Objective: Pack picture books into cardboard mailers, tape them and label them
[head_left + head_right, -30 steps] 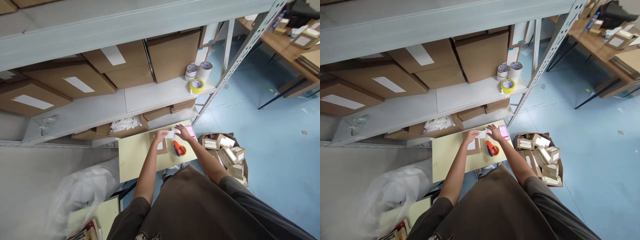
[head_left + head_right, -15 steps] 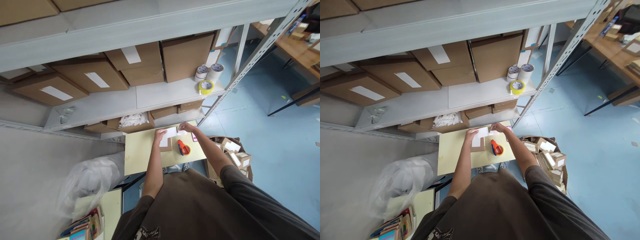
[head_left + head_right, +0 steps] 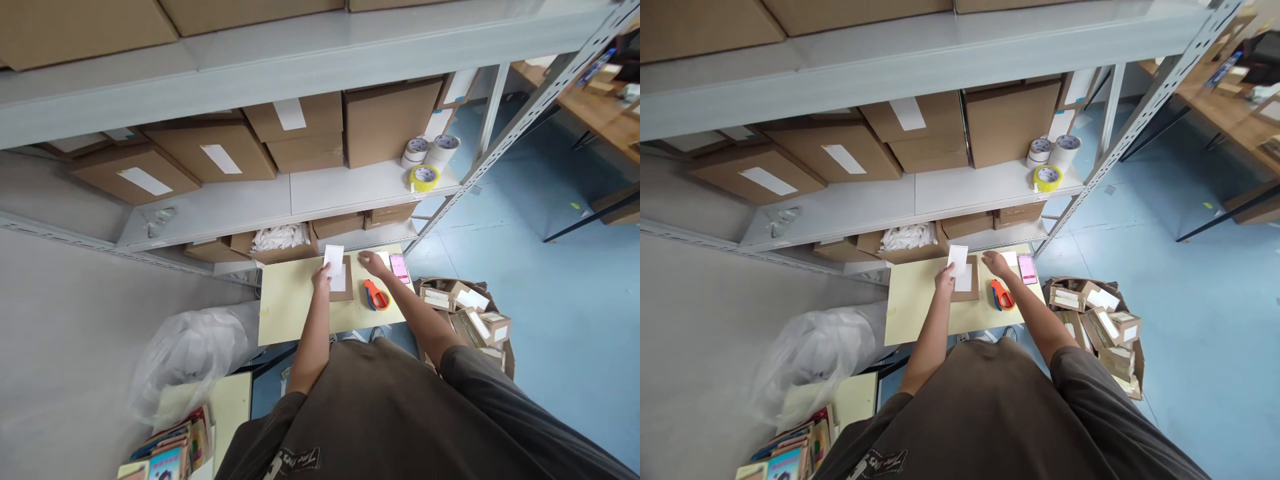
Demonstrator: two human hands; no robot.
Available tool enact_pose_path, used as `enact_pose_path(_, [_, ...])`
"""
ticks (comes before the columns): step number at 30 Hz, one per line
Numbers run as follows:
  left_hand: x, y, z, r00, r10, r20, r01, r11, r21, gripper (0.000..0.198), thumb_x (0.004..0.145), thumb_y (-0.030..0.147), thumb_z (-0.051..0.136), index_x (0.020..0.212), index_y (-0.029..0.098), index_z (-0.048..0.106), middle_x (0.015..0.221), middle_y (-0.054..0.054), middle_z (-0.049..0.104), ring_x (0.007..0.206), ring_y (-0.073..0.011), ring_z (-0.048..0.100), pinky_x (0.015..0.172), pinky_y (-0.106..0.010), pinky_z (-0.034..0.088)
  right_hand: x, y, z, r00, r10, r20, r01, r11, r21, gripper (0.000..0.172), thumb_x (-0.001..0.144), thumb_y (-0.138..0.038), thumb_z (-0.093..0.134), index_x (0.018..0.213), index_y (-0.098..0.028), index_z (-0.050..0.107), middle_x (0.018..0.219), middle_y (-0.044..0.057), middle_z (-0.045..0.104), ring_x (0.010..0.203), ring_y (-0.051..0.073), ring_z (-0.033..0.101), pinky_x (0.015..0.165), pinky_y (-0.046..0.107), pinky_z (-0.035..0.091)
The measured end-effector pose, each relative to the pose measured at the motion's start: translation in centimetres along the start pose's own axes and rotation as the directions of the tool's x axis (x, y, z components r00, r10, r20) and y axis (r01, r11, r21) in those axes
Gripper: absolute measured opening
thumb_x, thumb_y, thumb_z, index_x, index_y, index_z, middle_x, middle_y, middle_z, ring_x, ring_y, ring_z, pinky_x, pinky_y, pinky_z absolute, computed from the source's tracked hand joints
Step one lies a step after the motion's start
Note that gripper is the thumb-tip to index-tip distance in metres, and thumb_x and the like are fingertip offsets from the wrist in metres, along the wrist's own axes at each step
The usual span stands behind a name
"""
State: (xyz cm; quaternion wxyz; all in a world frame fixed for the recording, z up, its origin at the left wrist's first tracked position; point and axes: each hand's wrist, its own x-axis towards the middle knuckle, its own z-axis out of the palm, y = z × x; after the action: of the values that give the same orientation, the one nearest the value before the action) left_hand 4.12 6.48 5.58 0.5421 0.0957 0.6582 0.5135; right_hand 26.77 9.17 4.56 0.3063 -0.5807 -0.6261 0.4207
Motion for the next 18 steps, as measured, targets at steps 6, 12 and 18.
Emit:
enact_pose_path(6, [-3.5, 0.0, -2.8, 0.965, 0.001, 0.263, 0.027, 0.994, -0.103, 0.046, 0.064, 0.040, 0.098, 0.095, 0.016, 0.074, 0.097, -0.012, 0.082, 0.098, -0.0258, 0.079, 0.085, -0.034, 0.061, -4.2, -4.5, 6.4, 0.993, 0.067, 0.102, -0.097, 0.938, 0.334, 0.037, 0.079, -0.060, 0.074, 0.083, -0.024, 0.065, 0.068, -0.002, 0.069, 0.068, 0.018, 0.067, 0.068, 0.031, 0.055])
enact_pose_path(12, [-5.0, 3.0, -7.8, 0.923, 0.079, 0.377, -0.103, 0.994, 0.045, 0.053, 0.056, 0.046, 0.100, 0.090, 0.013, 0.077, 0.092, -0.013, 0.081, 0.088, -0.0271, 0.077, 0.078, -0.036, 0.059, -6.3, -8.4, 7.0, 0.997, 0.059, 0.054, -0.078, 0.879, 0.471, 0.042, 0.073, -0.061, 0.080, 0.084, -0.023, 0.065, 0.073, 0.000, 0.072, 0.068, 0.018, 0.067, 0.066, 0.030, 0.053])
enact_pose_path(18, [-5.7, 4.8, -10.3, 0.911, 0.220, 0.348, -0.222, 0.974, -0.035, 0.054, 0.062, 0.051, 0.096, 0.099, 0.014, 0.079, 0.102, -0.013, 0.082, 0.099, -0.0288, 0.076, 0.085, -0.038, 0.058, -9.1, -11.5, 6.1, 0.980, 0.025, 0.197, -0.118, 0.872, 0.474, 0.037, 0.084, -0.057, 0.078, 0.093, -0.021, 0.075, 0.093, 0.006, 0.081, 0.080, 0.020, 0.076, 0.074, 0.031, 0.057])
